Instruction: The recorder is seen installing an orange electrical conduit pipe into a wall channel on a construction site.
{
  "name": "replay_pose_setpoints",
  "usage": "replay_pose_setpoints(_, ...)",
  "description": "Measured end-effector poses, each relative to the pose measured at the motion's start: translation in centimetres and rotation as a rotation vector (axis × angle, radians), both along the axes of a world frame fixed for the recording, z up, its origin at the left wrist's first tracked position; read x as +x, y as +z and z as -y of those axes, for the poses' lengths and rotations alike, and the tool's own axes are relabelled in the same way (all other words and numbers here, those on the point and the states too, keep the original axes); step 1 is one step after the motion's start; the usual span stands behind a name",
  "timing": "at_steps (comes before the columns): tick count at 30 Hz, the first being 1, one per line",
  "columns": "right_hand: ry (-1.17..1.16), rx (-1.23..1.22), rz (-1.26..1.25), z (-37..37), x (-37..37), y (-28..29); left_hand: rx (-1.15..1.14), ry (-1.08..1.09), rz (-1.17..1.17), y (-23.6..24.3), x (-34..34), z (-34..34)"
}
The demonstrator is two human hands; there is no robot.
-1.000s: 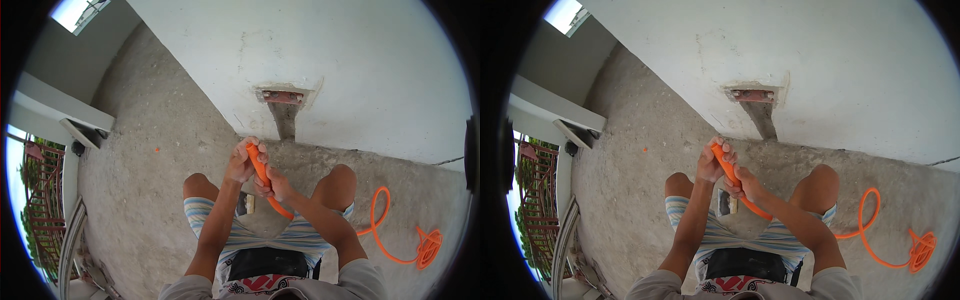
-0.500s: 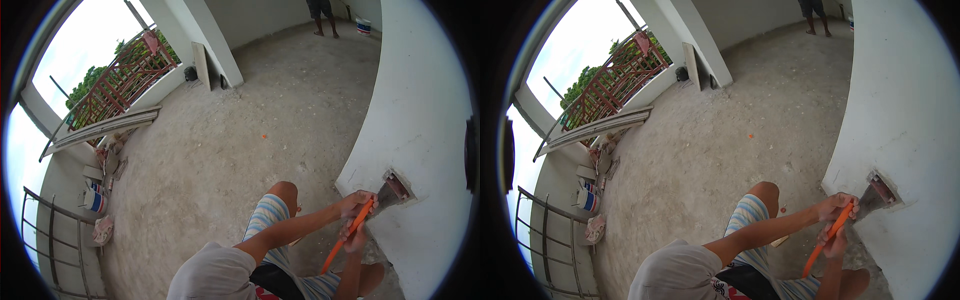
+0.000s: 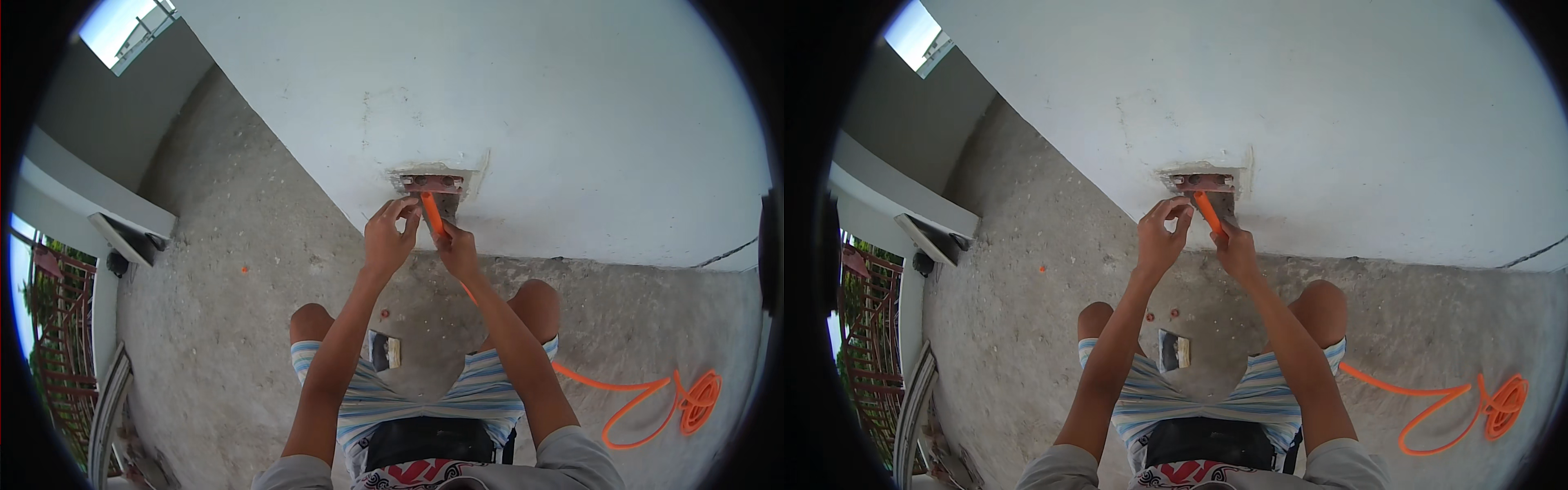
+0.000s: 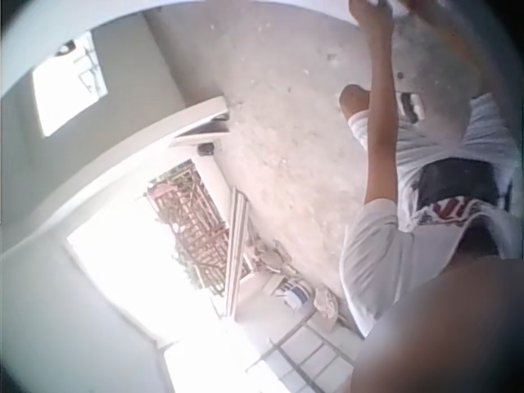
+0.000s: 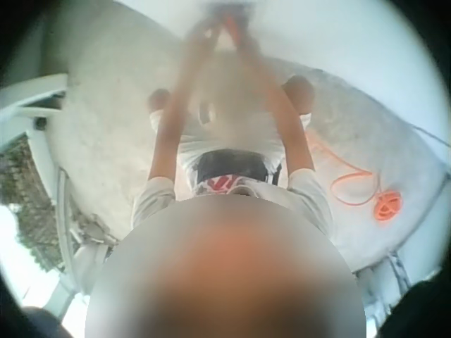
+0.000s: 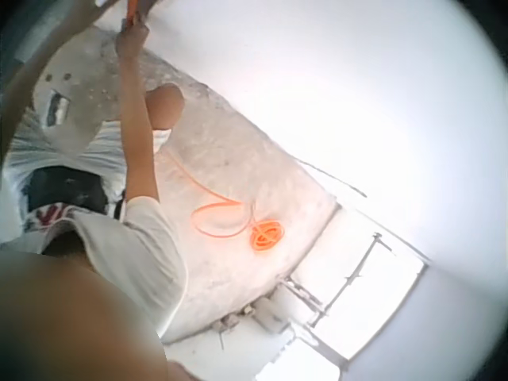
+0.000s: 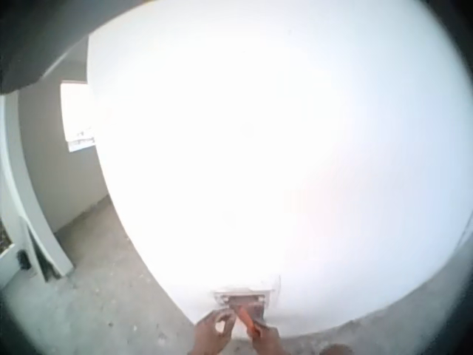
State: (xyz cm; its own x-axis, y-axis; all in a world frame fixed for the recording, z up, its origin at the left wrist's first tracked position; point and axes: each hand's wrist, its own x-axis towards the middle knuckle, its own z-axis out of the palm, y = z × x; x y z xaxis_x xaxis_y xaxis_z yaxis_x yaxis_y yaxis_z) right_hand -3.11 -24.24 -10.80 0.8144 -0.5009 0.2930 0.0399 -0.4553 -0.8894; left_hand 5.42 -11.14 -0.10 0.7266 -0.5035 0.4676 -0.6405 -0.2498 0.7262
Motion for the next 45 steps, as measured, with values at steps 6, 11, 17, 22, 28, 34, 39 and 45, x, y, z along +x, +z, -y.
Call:
replay_pose_setpoints(6, -0.182, -0.168, 0.047, -0.3, 1.3, -0.4, 0.189, 0.058, 0.11, 1.1, 0.4, 0.8)
replay_pose_setpoints(11, -0.215, -0.291, 0.053, 0.0, 3.3, -0.2, 0.346, 0.067, 0.268, 1.8, 0.7, 0.6)
replay_pose_setpoints(17, -0.261, -0.292, 0.098, -0.5, 3.7, -0.8, 0.517, 0.052, 0.279, 2.1, 0.2, 0.6)
replay_pose_setpoints(22, -0.282, -0.265, 0.201, -0.5, 3.8, -1.0, 0.622, 0.047, 0.255, 3.0, -0.5, 1.0)
replay_pose_setpoints(28, -0.272, -0.24, 0.202, -0.5, 4.4, -1.6, 0.728, 0.042, 0.153, 3.5, -0.3, 1.8)
replay_pose_setpoints(34, -0.313, -0.25, 0.218, -0.6, 5.0, -1.6, 0.524, -0.05, -0.04, 3.1, -0.4, 2.4)
replay_pose_setpoints(39, -0.306, -0.273, 0.167, -0.5, 5.1, -1.5, 0.623, 0.036, 0.222, 2.6, -0.5, 3.2)
replay_pose_setpoints(45, -0.32, -0.294, 0.149, -0.5, 5.5, -2.2, 0.714, 0.075, 0.29, 1.1, -1.7, 3.5)
